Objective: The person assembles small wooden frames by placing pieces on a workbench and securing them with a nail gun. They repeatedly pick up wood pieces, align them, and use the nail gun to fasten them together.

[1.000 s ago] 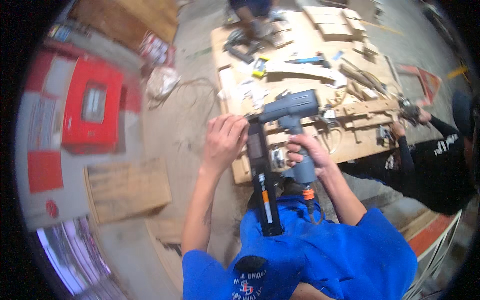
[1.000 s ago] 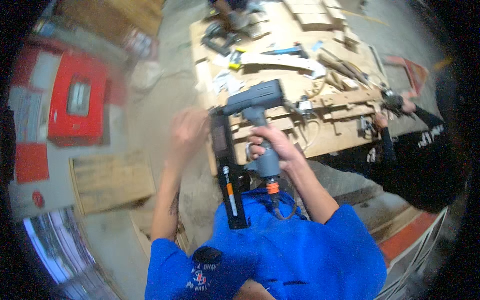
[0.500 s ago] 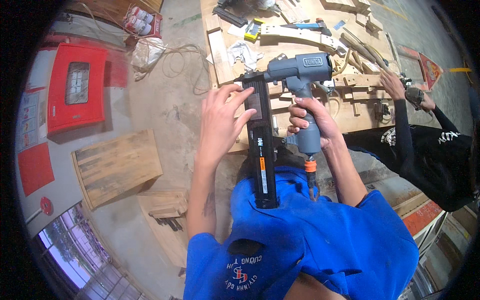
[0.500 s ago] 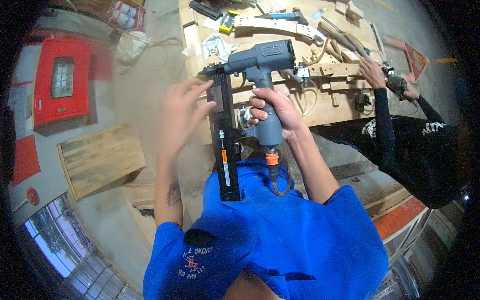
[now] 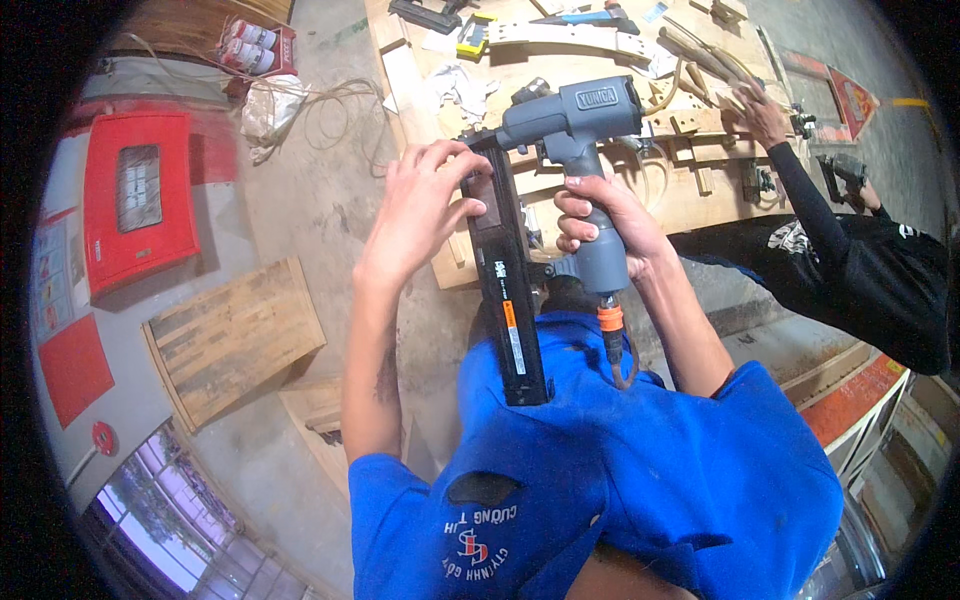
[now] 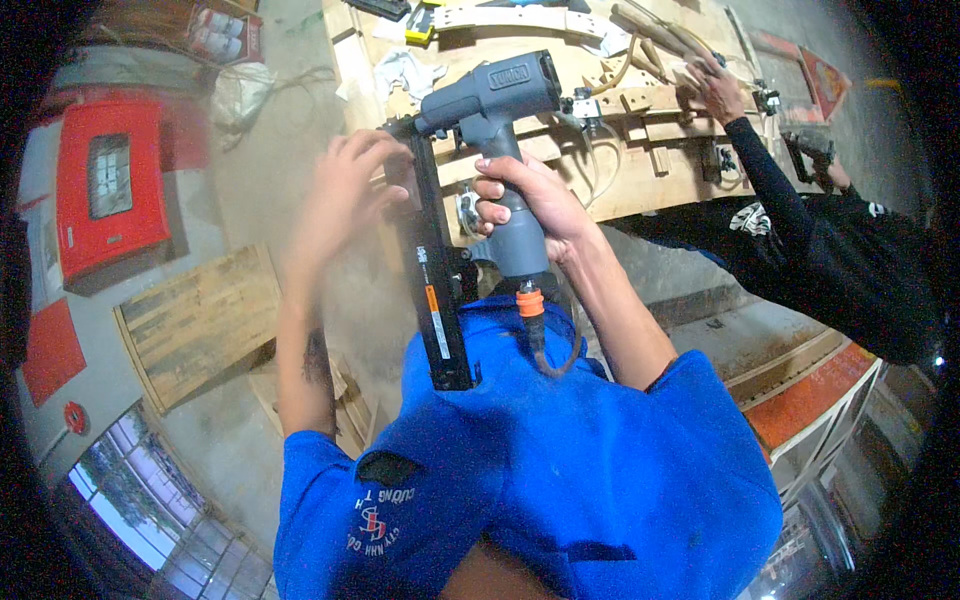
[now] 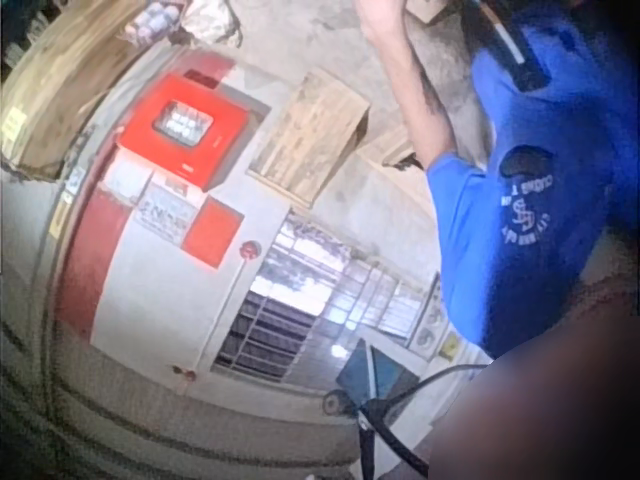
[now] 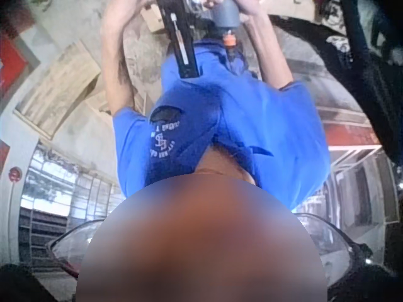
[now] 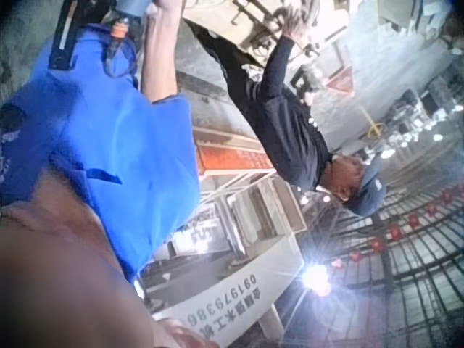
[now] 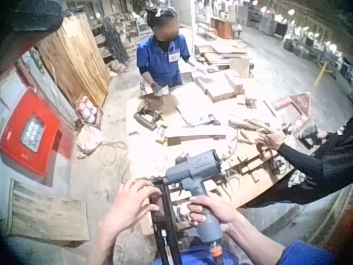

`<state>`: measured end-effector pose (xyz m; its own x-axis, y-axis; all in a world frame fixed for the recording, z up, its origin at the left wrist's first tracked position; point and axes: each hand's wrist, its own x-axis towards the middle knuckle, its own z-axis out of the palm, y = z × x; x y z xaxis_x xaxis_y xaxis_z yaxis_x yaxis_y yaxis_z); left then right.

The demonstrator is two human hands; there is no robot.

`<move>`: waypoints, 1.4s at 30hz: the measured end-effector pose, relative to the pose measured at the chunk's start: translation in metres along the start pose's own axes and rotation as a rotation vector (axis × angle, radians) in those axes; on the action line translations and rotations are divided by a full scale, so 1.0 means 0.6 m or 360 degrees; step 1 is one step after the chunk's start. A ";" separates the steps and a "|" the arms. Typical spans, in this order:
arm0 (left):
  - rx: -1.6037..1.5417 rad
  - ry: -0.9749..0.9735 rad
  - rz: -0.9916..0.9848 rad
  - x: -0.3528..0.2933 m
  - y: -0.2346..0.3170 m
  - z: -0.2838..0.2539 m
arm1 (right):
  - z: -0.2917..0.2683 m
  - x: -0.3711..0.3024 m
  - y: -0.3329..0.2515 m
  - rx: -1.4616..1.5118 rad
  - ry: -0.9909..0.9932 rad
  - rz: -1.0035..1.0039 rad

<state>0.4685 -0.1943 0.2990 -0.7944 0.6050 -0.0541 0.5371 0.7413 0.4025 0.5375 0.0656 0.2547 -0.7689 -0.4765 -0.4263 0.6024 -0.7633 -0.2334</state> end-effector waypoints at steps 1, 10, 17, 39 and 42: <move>0.0000 0.0013 0.0015 0.002 0.001 -0.002 | -0.001 -0.001 0.000 0.0015 0.0007 0.0013; 0.0338 0.0092 0.0299 -0.005 0.040 -0.036 | 0.013 -0.024 -0.009 -0.0070 -0.0054 -0.0077; -0.0218 0.0395 0.0014 -0.089 0.088 -0.016 | -0.019 -0.022 -0.012 0.0176 -0.0057 -0.0094; -0.0327 0.0948 -0.0142 -0.111 0.206 0.103 | -0.043 -0.054 -0.015 0.0596 -0.0140 -0.0118; -0.0309 0.1040 -0.0132 -0.092 0.201 0.105 | -0.023 -0.060 -0.014 0.0562 -0.0134 -0.0104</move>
<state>0.5949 -0.1199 0.2928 -0.8715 0.2036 0.4461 0.4550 0.6751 0.5807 0.5629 0.0952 0.2597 -0.8270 -0.4447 -0.3439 0.4516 -0.8899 0.0646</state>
